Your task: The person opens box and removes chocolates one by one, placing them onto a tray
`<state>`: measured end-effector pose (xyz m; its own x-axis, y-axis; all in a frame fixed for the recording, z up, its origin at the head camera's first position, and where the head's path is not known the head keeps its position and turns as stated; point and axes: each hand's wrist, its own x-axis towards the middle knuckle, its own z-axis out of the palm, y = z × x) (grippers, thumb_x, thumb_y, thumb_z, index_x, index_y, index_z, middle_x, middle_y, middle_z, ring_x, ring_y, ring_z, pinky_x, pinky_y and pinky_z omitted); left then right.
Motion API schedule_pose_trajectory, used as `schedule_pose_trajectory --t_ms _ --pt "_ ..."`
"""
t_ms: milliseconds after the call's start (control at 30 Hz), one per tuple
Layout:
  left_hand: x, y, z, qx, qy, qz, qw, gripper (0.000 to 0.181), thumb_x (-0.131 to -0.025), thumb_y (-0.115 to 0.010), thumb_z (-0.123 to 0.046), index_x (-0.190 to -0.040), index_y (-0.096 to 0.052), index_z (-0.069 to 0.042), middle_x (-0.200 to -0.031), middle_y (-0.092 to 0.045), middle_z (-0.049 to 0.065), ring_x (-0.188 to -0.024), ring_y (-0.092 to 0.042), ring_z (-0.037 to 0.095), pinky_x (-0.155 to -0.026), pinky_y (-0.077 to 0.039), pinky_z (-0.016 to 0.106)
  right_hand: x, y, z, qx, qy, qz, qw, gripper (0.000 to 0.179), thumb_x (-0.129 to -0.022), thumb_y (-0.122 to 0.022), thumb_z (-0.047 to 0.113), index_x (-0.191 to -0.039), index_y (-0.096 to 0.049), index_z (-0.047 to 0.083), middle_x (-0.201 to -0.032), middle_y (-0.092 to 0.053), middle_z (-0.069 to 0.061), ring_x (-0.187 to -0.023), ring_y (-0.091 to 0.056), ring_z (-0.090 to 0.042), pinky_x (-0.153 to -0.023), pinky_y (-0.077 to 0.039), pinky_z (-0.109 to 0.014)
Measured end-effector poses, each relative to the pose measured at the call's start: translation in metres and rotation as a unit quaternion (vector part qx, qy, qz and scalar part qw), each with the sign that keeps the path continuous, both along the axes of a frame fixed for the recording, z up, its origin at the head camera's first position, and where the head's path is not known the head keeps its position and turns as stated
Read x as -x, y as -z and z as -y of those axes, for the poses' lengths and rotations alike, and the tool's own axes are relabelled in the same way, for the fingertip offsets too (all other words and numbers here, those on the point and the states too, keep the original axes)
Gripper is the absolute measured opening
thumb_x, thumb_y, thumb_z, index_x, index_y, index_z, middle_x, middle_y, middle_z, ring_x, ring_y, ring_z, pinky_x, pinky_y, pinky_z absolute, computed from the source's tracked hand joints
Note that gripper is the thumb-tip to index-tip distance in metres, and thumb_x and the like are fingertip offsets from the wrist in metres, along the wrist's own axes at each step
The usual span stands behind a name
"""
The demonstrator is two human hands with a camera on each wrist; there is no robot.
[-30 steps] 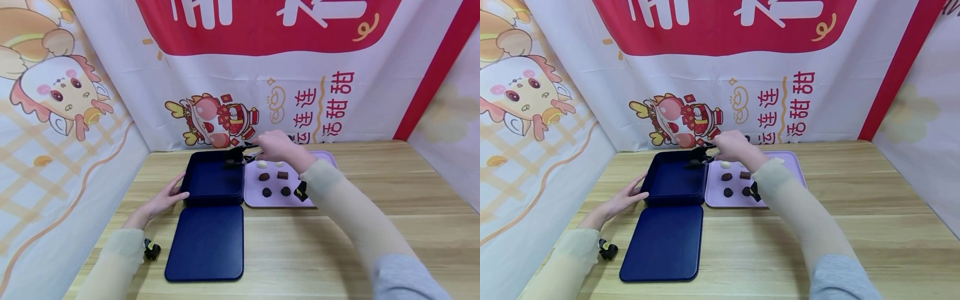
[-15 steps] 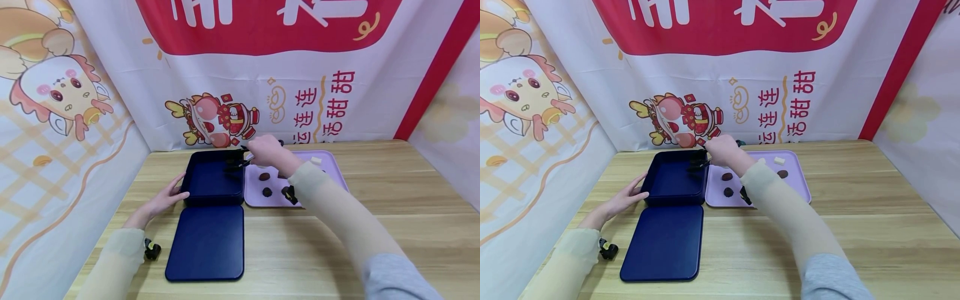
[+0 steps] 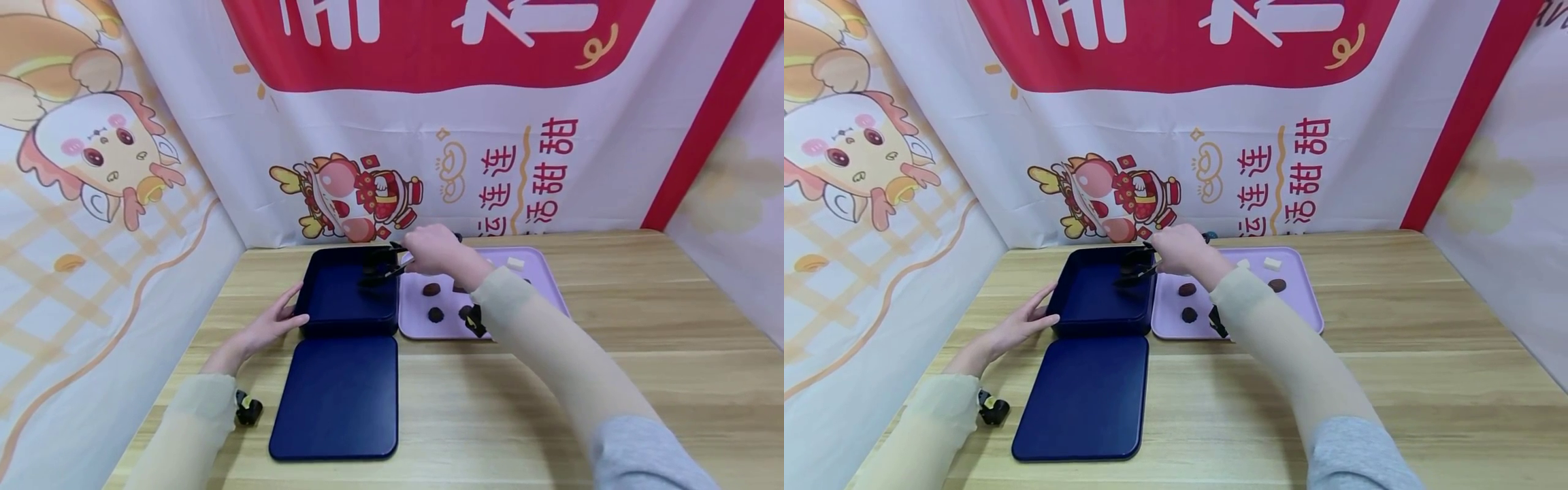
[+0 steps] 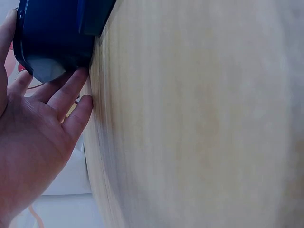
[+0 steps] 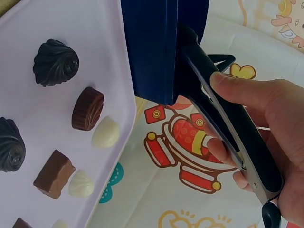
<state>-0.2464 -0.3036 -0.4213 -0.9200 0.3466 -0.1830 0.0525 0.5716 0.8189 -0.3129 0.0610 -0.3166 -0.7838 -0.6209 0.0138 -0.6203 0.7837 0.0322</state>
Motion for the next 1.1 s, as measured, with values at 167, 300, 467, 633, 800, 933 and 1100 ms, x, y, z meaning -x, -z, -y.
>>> schedule_pose_trajectory --t_ms 167,300,467,633,800,933,1100 --pt "-0.001 -0.001 -0.001 0.003 0.004 -0.007 1.0000 0.080 -0.099 -0.057 -0.035 -0.158 -0.004 -0.022 -0.149 -0.015 0.041 -0.139 -0.016 0.051 -0.106 -0.021 0.065 0.002 0.001 -0.001 0.002 0.013 0.007 0.9999 0.028 -0.083 -0.077 0.035 -0.094 -0.071 0.010 -0.077 -0.062 0.002 -0.072 -0.058 -0.020 -0.066 -0.048 -0.040" --pt "0.002 0.000 0.000 0.004 0.002 -0.007 1.0000 0.081 -0.099 -0.057 -0.037 -0.158 -0.004 -0.023 -0.150 -0.015 0.040 -0.139 -0.016 0.050 -0.106 -0.021 0.065 0.004 0.004 -0.001 0.000 0.011 0.007 0.9999 0.028 -0.083 -0.077 0.036 -0.092 -0.071 0.010 -0.077 -0.062 0.001 -0.074 -0.059 -0.020 -0.067 -0.048 -0.041" --pt "0.003 0.001 0.001 0.000 -0.002 -0.003 1.0000 0.081 -0.098 -0.057 -0.037 -0.158 -0.005 -0.024 -0.151 -0.014 0.038 -0.140 -0.015 0.049 -0.107 -0.021 0.064 0.006 0.010 -0.001 0.002 0.004 0.015 0.9999 0.030 -0.082 -0.077 0.038 -0.096 -0.071 0.012 -0.079 -0.063 0.001 -0.077 -0.060 -0.020 -0.069 -0.049 -0.042" --pt "0.003 0.000 0.001 -0.003 0.006 -0.005 1.0000 0.079 -0.099 -0.056 -0.036 -0.158 -0.004 -0.025 -0.151 -0.012 0.039 -0.140 -0.014 0.050 -0.106 -0.021 0.064 0.007 0.012 -0.002 0.008 0.006 0.025 0.9996 0.032 -0.083 -0.076 0.039 -0.102 -0.072 0.014 -0.084 -0.065 0.001 -0.081 -0.061 -0.020 -0.072 -0.049 -0.042" --pt "0.004 0.000 0.001 0.002 0.009 -0.010 0.9999 0.080 -0.099 -0.057 -0.034 -0.158 -0.004 -0.025 -0.151 -0.012 0.039 -0.139 -0.015 0.051 -0.106 -0.022 0.065 0.006 0.011 -0.002 0.017 0.007 0.047 0.9987 0.038 -0.084 -0.076 0.037 -0.112 -0.073 0.012 -0.096 -0.070 -0.002 -0.090 -0.063 -0.022 -0.078 -0.050 -0.043" --pt "0.003 0.001 0.001 0.002 0.007 -0.008 0.9999 0.079 -0.099 -0.056 -0.035 -0.158 -0.005 -0.027 -0.151 -0.012 0.038 -0.140 -0.015 0.050 -0.106 -0.021 0.065 0.007 0.012 -0.001 0.021 0.004 0.062 0.9979 0.040 -0.086 -0.075 0.035 -0.118 -0.071 0.011 -0.108 -0.070 -0.006 -0.099 -0.063 -0.025 -0.084 -0.049 -0.045" --pt "0.003 0.002 0.001 0.001 0.005 -0.007 1.0000 0.079 -0.100 -0.056 -0.036 -0.158 -0.004 -0.027 -0.152 -0.012 0.038 -0.140 -0.015 0.050 -0.106 -0.021 0.065 0.007 0.013 0.000 0.018 -0.003 0.058 0.9981 0.040 -0.087 -0.074 0.034 -0.119 -0.071 0.012 -0.113 -0.069 -0.007 -0.102 -0.063 -0.026 -0.086 -0.048 -0.045"
